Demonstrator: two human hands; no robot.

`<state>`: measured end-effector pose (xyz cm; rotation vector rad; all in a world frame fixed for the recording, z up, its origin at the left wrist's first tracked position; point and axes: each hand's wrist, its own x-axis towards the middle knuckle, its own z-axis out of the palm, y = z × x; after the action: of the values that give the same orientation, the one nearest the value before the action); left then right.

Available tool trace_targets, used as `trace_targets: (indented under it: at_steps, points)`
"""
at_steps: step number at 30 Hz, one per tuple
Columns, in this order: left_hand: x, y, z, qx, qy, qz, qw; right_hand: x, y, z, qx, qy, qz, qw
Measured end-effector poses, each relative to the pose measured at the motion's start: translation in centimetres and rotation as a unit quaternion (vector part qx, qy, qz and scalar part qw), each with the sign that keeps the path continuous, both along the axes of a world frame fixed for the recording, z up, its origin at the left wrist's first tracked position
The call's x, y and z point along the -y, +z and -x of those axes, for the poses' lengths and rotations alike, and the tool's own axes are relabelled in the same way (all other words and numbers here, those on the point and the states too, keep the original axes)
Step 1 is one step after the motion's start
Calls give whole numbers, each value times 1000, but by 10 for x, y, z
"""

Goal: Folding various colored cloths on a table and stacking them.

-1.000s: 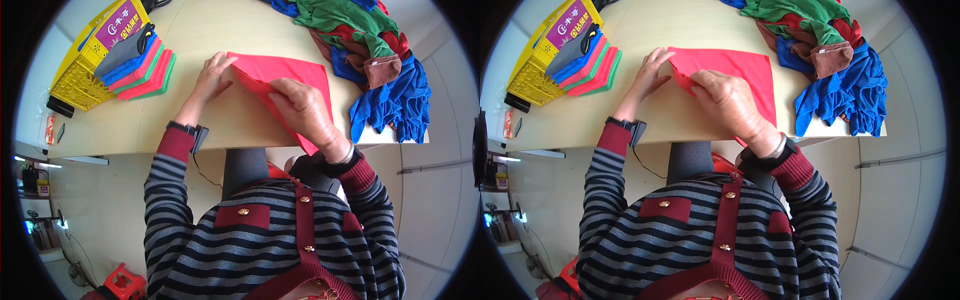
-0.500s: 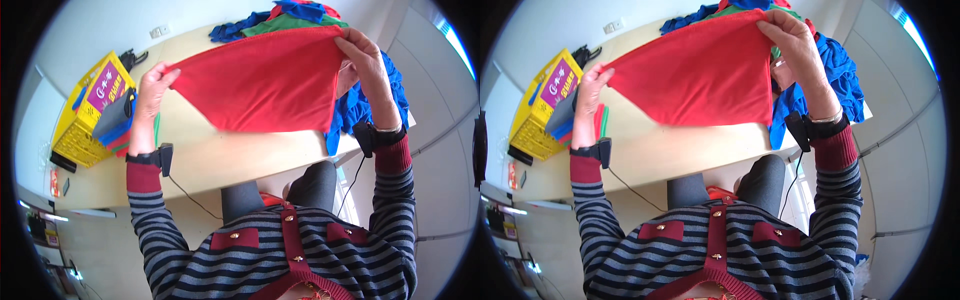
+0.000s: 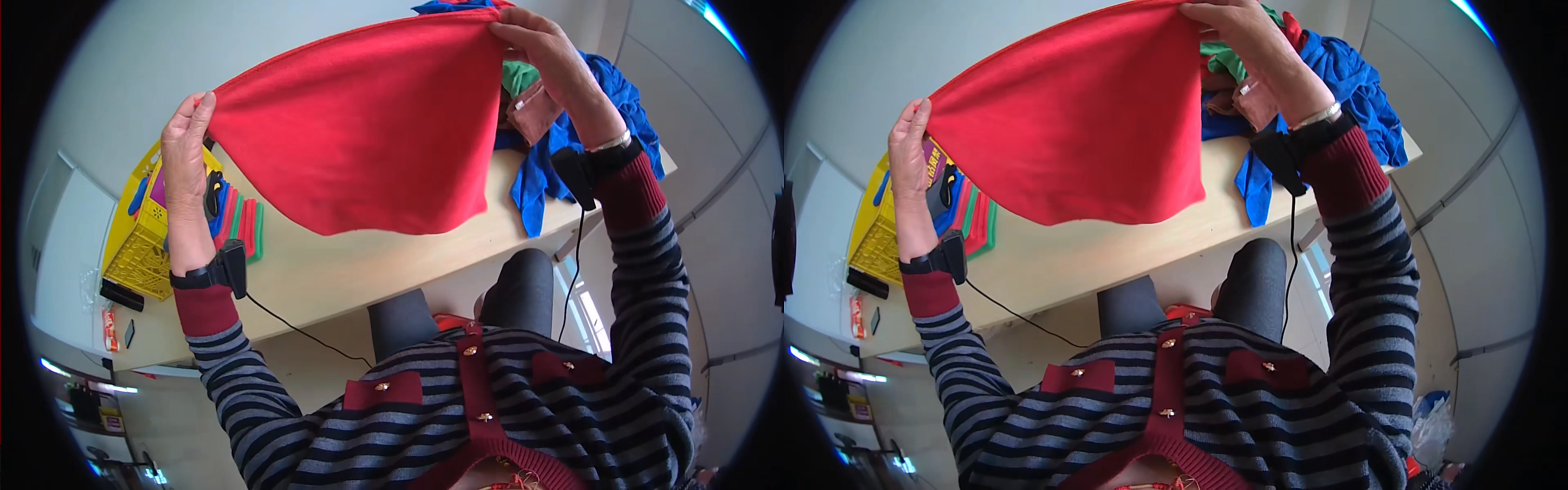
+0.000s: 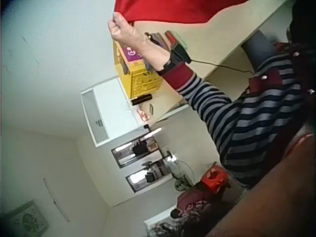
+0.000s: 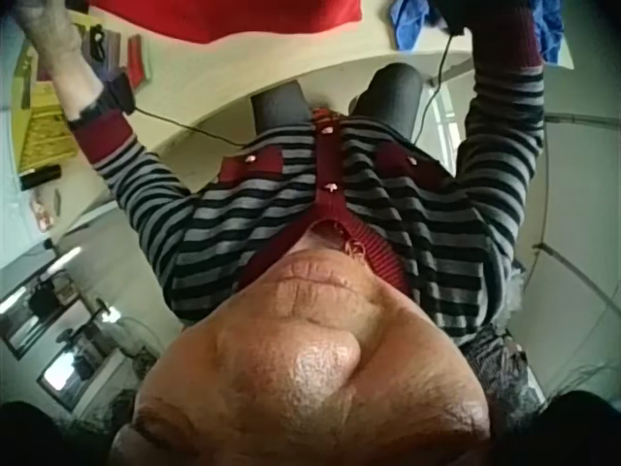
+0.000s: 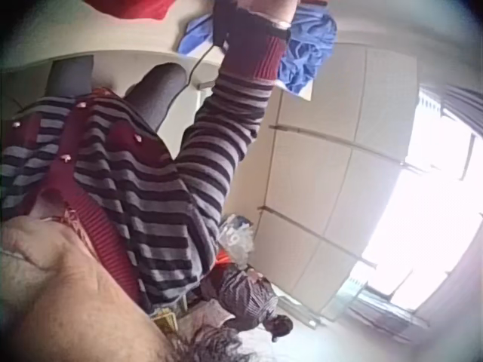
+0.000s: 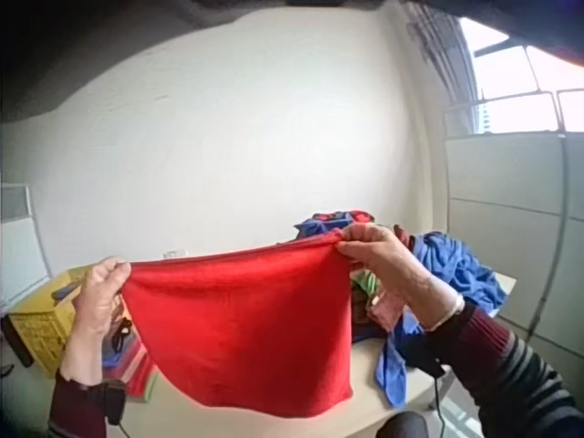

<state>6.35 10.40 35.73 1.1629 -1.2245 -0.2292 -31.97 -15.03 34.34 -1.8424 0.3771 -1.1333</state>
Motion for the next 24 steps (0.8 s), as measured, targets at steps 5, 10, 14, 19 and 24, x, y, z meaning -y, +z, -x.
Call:
trace_targets:
  at_steps: [5,10,14,19,24]
  points:
    - [-9,-4,-3,19,16,7,1000,-40,10,3,-14,-3,-8,1000]
    - [-29,-21,-9,-5,7,15,1000,-63,4,21,-21,3,9,1000]
    - [-63,-21,-5,-37,2,17,999,-81,10,27,-5,59,-62,996]
    - [-64,-25,-19,-90,-10,-13,996,-88,19,7,-69,7,-103,992]
    - [-8,-98,-53,-121,19,-115,986,-19,-50,-40,-195,-13,-100,976]
